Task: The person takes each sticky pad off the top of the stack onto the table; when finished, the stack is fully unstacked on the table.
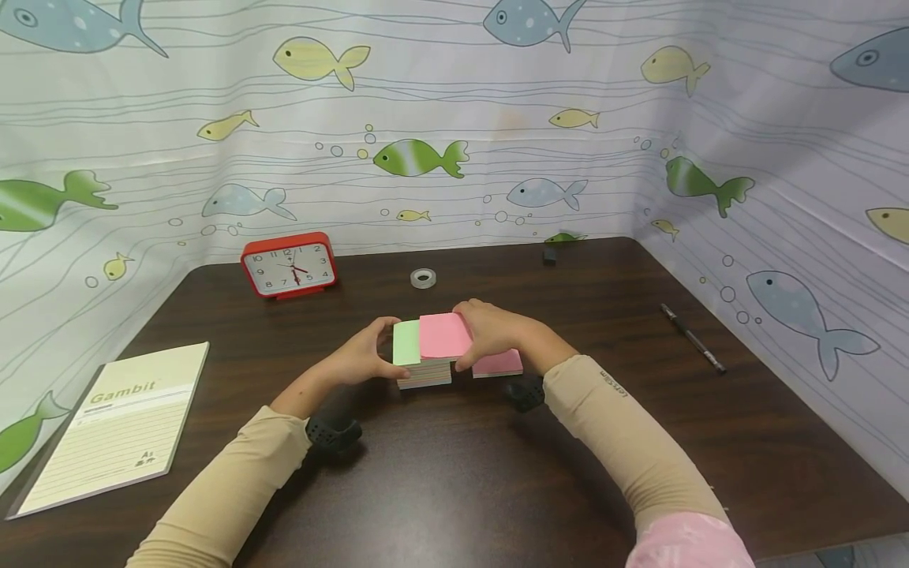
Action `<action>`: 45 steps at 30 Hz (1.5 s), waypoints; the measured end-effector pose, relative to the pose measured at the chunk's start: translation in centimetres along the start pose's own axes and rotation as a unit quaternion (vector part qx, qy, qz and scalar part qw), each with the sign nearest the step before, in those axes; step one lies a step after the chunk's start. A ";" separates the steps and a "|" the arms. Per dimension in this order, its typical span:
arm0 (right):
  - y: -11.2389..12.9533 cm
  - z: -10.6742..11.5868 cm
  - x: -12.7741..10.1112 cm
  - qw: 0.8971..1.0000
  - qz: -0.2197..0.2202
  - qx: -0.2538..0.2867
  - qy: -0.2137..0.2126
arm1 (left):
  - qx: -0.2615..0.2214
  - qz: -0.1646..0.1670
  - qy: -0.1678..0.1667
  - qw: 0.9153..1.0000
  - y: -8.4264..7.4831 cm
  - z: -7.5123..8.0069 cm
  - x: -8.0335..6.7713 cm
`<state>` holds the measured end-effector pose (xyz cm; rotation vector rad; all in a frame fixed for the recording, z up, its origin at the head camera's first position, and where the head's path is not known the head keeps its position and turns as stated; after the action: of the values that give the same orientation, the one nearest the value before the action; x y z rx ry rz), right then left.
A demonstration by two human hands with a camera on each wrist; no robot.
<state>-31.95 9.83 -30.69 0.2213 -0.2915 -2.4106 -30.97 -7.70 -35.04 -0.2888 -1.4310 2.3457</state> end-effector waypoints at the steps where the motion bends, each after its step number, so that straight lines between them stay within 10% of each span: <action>1: -0.2 0.0 -0.1 1.000 0.000 -0.001 -0.002 | 0.001 -0.002 0.001 1.000 -0.1 0.0 0.0; 45: -8.8 0.8 -6.3 0.998 -0.057 -0.031 -0.023 | 0.009 0.002 0.013 1.000 -0.3 0.0 -0.1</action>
<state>-32.86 20.54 -31.80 0.1587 -0.2301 -2.5363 -30.82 -7.65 -34.77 -0.3170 -1.3968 2.3484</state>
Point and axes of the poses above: each hand's wrist, its own x-axis towards the middle knuckle, its own z-axis out of the back of the hand, y = z × x, the point moved 6 cm from there along x, towards the middle knuckle, and after that the axes turned 7 degrees about -x, right-handed, at the moved point
